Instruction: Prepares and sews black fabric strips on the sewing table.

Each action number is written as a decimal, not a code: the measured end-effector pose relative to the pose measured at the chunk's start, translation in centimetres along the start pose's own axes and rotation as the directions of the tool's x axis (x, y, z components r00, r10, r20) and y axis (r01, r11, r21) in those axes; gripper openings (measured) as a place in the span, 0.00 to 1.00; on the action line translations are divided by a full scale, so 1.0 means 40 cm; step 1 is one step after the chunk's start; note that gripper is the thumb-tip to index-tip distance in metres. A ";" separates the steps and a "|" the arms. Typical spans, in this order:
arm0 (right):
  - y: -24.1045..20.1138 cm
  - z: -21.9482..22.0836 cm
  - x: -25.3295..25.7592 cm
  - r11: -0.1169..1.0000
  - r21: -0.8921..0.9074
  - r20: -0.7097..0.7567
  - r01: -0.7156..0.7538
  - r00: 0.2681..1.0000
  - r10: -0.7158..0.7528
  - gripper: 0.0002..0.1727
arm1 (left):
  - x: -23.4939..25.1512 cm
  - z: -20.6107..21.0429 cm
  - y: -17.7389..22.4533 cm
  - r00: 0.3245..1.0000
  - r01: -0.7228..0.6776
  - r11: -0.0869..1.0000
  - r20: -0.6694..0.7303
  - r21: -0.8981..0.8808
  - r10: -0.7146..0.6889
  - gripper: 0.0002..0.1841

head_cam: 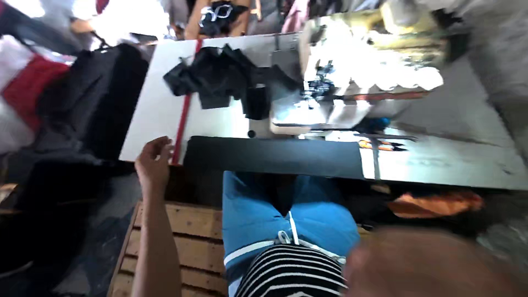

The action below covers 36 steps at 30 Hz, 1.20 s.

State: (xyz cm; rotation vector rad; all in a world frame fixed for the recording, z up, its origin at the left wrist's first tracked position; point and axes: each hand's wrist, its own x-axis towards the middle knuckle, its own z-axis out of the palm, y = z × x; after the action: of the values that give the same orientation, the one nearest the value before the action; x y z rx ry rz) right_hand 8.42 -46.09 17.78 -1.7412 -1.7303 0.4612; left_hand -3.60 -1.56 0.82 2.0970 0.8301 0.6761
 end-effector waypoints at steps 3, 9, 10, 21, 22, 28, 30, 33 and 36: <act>0.265 0.064 -0.003 0.928 -0.113 -0.327 -0.356 0.895 0.304 0.17 | -0.033 -0.006 -0.004 0.997 0.079 0.995 0.001 0.057 -0.080 0.18; 0.502 0.164 -0.070 0.703 -0.073 -0.550 -0.707 0.617 0.564 0.19 | -0.035 0.063 0.065 0.940 0.256 0.901 0.128 0.349 -0.317 0.32; 0.506 0.158 -0.070 0.687 -0.047 -0.545 -0.725 0.595 0.591 0.17 | -0.025 0.065 0.067 0.947 0.256 0.905 0.098 0.339 -0.305 0.30; 0.303 0.298 0.226 0.496 0.866 -0.265 -0.064 0.781 0.565 0.11 | -0.168 0.151 0.271 0.975 -0.197 0.975 -0.083 0.106 0.206 0.13; 0.292 0.313 0.258 0.467 0.880 -0.249 -0.087 0.752 0.610 0.10 | -0.202 0.176 0.296 0.964 -0.264 0.963 -0.005 0.046 0.265 0.12; 0.308 0.327 0.266 0.419 0.881 -0.207 -0.219 0.617 0.759 0.05 | -0.298 0.230 0.287 0.924 -0.307 0.949 0.215 -0.078 0.317 0.20; 0.319 0.329 0.266 0.405 0.890 -0.222 -0.211 0.574 0.788 0.06 | -0.283 0.223 0.281 0.916 -0.335 0.940 0.211 -0.063 0.341 0.23; 0.338 0.326 0.288 0.374 0.919 -0.243 -0.123 0.568 0.786 0.07 | -0.260 0.218 0.293 0.914 -0.361 0.930 0.167 -0.073 0.369 0.24; 0.350 0.321 0.315 0.376 0.924 -0.270 -0.071 0.574 0.773 0.11 | -0.260 0.234 0.304 0.943 -0.317 0.944 0.080 -0.089 0.324 0.18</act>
State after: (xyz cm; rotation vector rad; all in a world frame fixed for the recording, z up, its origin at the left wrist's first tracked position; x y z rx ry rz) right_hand 11.66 -30.44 1.54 -1.2927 -0.2246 0.6475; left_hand 0.12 -19.54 3.36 2.1980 0.4061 0.7592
